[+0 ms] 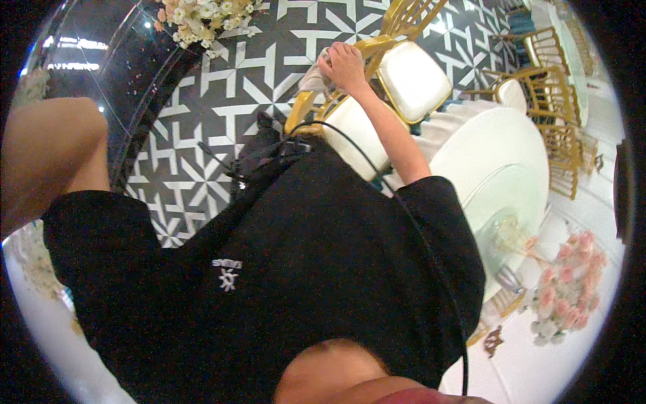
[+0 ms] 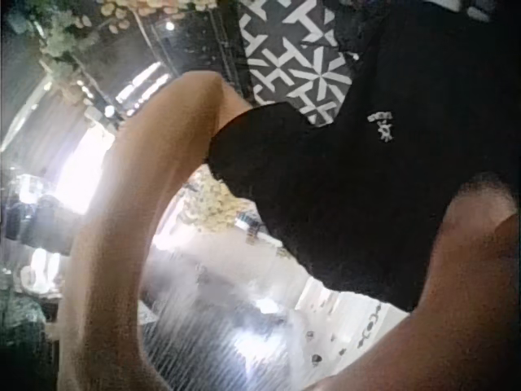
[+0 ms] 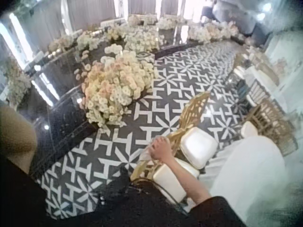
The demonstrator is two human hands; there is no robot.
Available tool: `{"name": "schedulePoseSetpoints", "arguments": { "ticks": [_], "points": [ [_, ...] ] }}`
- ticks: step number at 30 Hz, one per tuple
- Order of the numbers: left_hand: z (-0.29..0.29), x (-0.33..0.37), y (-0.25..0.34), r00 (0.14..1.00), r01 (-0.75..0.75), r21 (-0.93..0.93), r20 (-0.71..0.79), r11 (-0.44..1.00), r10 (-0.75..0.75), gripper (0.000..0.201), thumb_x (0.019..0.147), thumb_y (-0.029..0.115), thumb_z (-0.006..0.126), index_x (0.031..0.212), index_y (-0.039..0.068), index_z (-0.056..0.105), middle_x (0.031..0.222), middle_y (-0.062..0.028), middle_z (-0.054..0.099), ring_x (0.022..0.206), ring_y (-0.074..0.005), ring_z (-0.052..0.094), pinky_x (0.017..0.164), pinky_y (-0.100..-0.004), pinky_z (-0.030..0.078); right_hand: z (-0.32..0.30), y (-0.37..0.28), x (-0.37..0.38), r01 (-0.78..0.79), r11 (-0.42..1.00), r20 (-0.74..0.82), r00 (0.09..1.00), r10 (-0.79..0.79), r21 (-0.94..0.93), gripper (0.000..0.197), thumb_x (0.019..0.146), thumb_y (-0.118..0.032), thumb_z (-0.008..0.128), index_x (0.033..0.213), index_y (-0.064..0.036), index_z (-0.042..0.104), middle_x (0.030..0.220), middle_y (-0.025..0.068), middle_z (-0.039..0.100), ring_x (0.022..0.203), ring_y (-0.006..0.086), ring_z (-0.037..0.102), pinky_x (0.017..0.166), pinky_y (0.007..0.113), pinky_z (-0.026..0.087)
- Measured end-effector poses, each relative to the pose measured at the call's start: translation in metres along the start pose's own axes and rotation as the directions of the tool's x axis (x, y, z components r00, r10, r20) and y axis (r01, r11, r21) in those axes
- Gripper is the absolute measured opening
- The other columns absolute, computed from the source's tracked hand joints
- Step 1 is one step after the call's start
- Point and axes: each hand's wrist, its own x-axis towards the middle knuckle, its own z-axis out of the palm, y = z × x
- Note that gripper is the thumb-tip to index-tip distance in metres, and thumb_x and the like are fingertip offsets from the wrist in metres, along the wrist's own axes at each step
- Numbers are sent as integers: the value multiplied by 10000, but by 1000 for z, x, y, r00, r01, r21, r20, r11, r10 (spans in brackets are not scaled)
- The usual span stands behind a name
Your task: The person wipes the frame and seat of gold-colored chairs with a cloth and wipes the surface of a large round table.
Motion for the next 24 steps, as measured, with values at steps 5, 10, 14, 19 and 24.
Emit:
{"name": "schedulePoseSetpoints", "arguments": {
  "ticks": [5,10,14,19,24],
  "points": [
    [0,1,4,1000,18,12,-6,1000,-18,292,857,166,572,1102,9,573,1036,-120,619,929,-206,587,796,-297,455,-12,79,0,-97,978,76,991,113,-182,370,865,-367,506,879,-7,592,967,164,591,1032,325,521,960,434,353],
    [3,-1,11,1000,26,16,-5,1000,-26,306,851,167,576,1113,9,564,1042,-126,613,934,-213,585,799,-303,454,-10,120,8,-89,946,-33,996,83,-313,363,907,-345,441,870,-14,584,981,183,591,1083,343,493,1020,480,290],
    [6,10,10,999,38,-7,-21,999,-39,319,847,168,580,1123,9,558,1047,-131,608,939,-219,584,802,-307,453,-3,108,-2,-117,981,-9,993,117,-156,306,900,-298,461,929,-11,562,1064,180,577,1114,342,479,1011,487,308],
    [11,15,10,999,42,-9,-5,999,-42,335,842,168,584,1134,8,549,1054,-138,602,944,-226,583,805,-313,453,-2,54,-10,-11,993,-39,999,7,-121,319,872,-297,514,990,-2,546,1121,184,553,1131,355,469,1020,474,308],
    [12,22,20,999,46,-3,-5,999,-46,351,836,169,589,1145,8,541,1060,-144,597,950,-234,581,808,-318,452,-7,67,-17,88,996,81,993,-85,-34,180,848,-180,510,927,-28,566,969,158,569,987,346,505,944,442,377]
  ]
}}
